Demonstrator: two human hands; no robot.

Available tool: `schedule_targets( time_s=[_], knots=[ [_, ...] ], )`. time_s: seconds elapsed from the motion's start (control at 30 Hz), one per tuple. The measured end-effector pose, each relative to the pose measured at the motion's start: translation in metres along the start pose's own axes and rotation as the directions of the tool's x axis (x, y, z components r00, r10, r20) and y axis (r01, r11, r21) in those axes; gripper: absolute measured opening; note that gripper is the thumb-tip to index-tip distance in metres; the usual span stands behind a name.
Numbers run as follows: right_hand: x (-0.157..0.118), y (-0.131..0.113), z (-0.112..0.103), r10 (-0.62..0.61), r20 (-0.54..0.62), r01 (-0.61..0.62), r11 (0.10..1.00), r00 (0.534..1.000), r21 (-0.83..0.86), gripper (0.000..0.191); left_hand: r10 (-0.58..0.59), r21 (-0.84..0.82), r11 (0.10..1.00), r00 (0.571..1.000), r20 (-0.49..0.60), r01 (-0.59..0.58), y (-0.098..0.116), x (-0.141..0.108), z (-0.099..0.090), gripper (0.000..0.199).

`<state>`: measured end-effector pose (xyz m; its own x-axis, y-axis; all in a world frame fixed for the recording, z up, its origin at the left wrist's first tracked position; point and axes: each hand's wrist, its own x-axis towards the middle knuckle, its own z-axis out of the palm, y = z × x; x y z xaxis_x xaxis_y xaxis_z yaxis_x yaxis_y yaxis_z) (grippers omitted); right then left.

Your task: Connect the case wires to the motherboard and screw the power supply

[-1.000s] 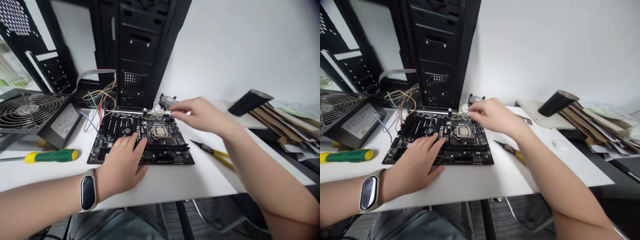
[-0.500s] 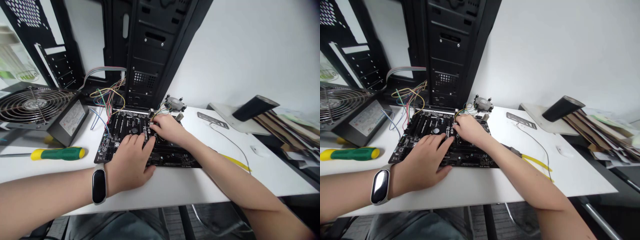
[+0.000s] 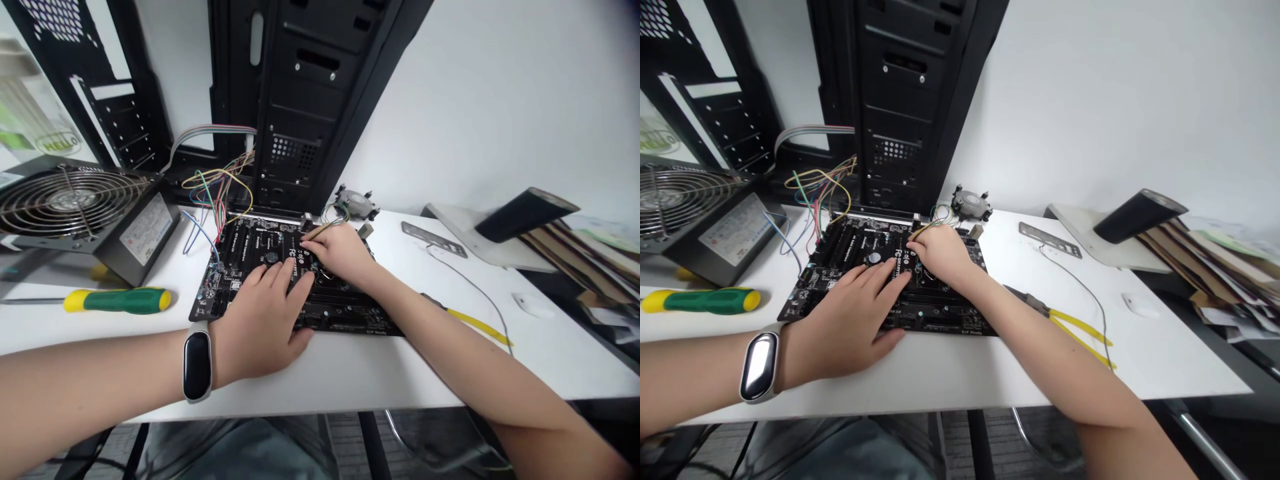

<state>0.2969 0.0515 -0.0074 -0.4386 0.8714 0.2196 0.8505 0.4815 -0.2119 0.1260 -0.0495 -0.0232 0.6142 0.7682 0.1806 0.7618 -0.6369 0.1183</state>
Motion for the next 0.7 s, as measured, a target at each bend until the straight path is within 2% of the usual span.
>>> schedule_targets(
  time_s=[0.13, 0.43, 0.7],
  knots=[
    [0.0019, -0.0016, -0.0024, 0.050, 0.009, -0.050, 0.998, 0.999, 0.032, 0.017, 0.004, 0.005, 1.000, 1.000, 0.009, -0.004, -0.0003, 0.0003, 0.0001, 0.066],
    [0.0050, 0.0036, -0.0009, 0.038, -0.005, -0.037, 0.991, 0.999, 0.125, 0.016, 0.023, 0.027, 0.999, 1.000, 0.012, -0.024, 0.0000, -0.0011, -0.0002, 0.065],
    [0.0060, 0.0026, -0.0016, 0.096, 0.004, -0.096, 0.995, 0.995, 0.025, 0.018, 0.015, 0.010, 1.000, 1.000, 0.026, -0.015, -0.0005, 0.0013, -0.0003, 0.065]
  ],
)
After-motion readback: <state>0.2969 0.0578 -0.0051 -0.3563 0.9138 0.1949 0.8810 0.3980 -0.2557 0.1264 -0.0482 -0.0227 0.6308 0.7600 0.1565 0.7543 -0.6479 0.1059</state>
